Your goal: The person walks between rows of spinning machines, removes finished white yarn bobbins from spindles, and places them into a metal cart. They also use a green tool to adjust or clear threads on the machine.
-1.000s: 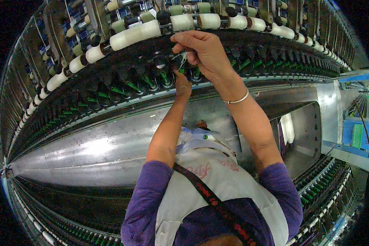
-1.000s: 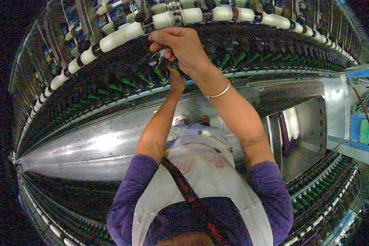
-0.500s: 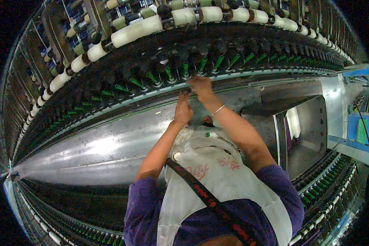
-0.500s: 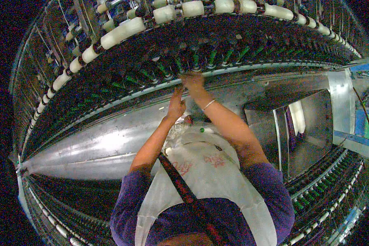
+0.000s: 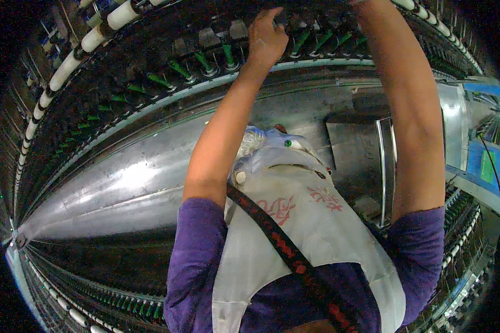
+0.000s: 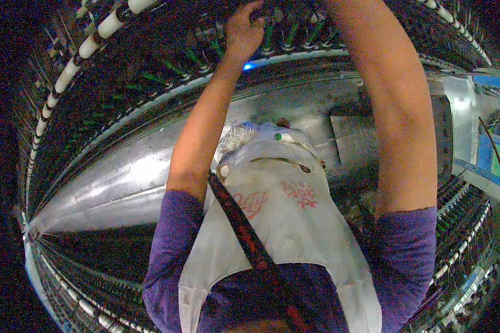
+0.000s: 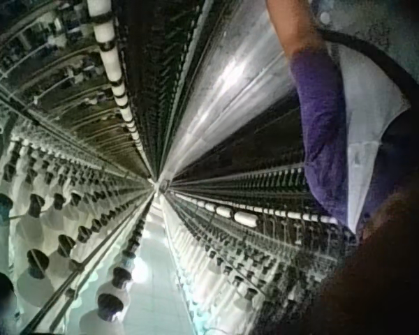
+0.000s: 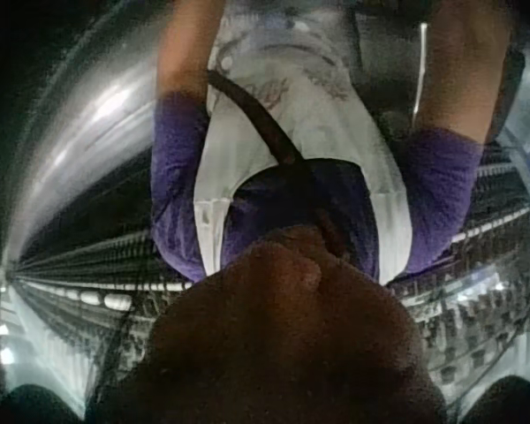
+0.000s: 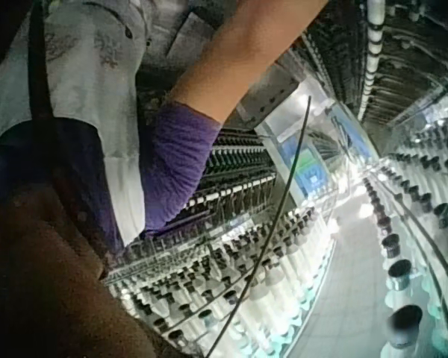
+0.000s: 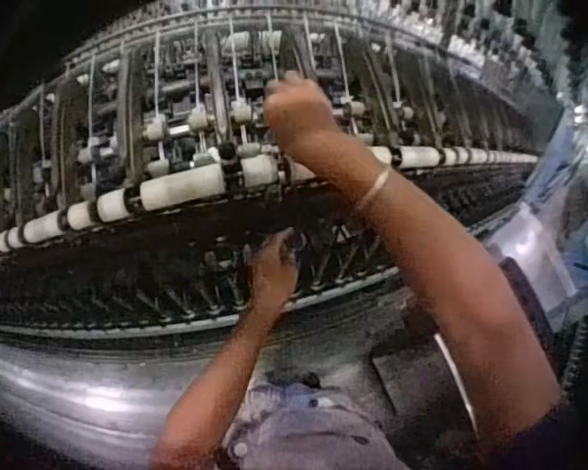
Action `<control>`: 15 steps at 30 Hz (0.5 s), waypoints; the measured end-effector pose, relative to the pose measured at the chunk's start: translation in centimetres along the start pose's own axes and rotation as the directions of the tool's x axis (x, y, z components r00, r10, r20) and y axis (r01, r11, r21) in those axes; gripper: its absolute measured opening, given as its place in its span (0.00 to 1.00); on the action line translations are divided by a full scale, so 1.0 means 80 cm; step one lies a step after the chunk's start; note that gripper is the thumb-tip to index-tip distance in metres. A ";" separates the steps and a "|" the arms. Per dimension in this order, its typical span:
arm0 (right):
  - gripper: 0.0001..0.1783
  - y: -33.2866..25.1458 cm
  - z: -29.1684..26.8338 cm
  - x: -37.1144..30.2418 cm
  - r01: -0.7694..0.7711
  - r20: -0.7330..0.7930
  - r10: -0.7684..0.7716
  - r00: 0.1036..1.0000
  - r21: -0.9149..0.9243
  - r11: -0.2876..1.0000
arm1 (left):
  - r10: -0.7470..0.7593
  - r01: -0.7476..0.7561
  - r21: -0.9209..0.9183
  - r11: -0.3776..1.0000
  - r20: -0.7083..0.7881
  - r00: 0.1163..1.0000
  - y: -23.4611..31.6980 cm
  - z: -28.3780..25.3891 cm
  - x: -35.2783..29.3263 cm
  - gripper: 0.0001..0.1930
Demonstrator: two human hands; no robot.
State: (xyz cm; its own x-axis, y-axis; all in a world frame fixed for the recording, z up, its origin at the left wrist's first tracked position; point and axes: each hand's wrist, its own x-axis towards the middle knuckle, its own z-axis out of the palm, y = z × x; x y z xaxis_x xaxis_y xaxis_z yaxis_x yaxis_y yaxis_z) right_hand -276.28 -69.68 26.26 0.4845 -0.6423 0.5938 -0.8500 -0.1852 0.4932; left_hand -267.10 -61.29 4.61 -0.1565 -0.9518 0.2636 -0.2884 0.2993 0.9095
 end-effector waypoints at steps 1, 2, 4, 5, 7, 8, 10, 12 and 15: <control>0.09 -0.004 0.009 0.012 0.043 0.017 -0.043 0.999 0.023 0.999 | -0.010 0.012 0.035 0.999 -0.042 0.999 -0.002 0.007 0.004 0.31; 0.09 -0.013 0.019 0.020 0.008 0.088 -0.015 0.996 0.075 0.997 | -0.019 0.025 0.070 0.997 -0.086 0.996 -0.003 0.014 0.007 0.32; 0.08 -0.026 0.031 0.032 -0.020 0.316 -0.058 0.947 0.239 0.971 | -0.030 0.049 0.133 0.990 -0.145 0.989 -0.004 0.020 0.008 0.35; 0.08 -0.032 0.035 0.036 0.001 0.224 -0.049 0.973 0.211 0.978 | -0.031 0.057 0.158 0.986 -0.161 0.987 -0.003 0.020 0.008 0.36; 0.08 -0.040 0.041 0.039 -0.039 0.017 0.036 0.999 0.194 0.980 | -0.107 0.129 0.188 0.974 -0.121 0.987 0.000 0.015 0.012 0.40; 0.08 -0.042 0.043 0.040 -0.023 0.046 0.015 0.999 0.199 0.980 | -0.182 0.191 0.200 0.961 -0.064 0.981 0.002 0.011 0.015 0.42; 0.08 -0.044 0.047 0.040 -0.001 0.106 -0.022 0.994 0.216 0.976 | -0.249 0.241 0.256 0.936 0.000 0.968 0.004 0.005 0.022 0.46; 0.06 -0.045 0.046 0.039 -0.015 0.008 0.014 1.000 0.237 0.971 | -0.251 0.228 0.341 0.912 0.023 0.968 0.002 0.002 0.024 0.47; 0.04 -0.042 0.028 0.016 0.094 -0.269 -0.045 0.962 0.169 0.981 | -0.112 0.118 0.362 0.925 -0.037 0.993 0.002 0.003 0.004 0.45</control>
State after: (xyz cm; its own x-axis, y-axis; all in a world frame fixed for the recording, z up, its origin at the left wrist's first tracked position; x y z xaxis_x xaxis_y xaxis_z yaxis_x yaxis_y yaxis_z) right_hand -273.30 -71.53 23.95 0.5603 -0.4098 0.7198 -0.8236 -0.3676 0.4318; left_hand -267.41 -61.56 4.76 -0.0883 -0.9812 0.1716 -0.6271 0.1886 0.7558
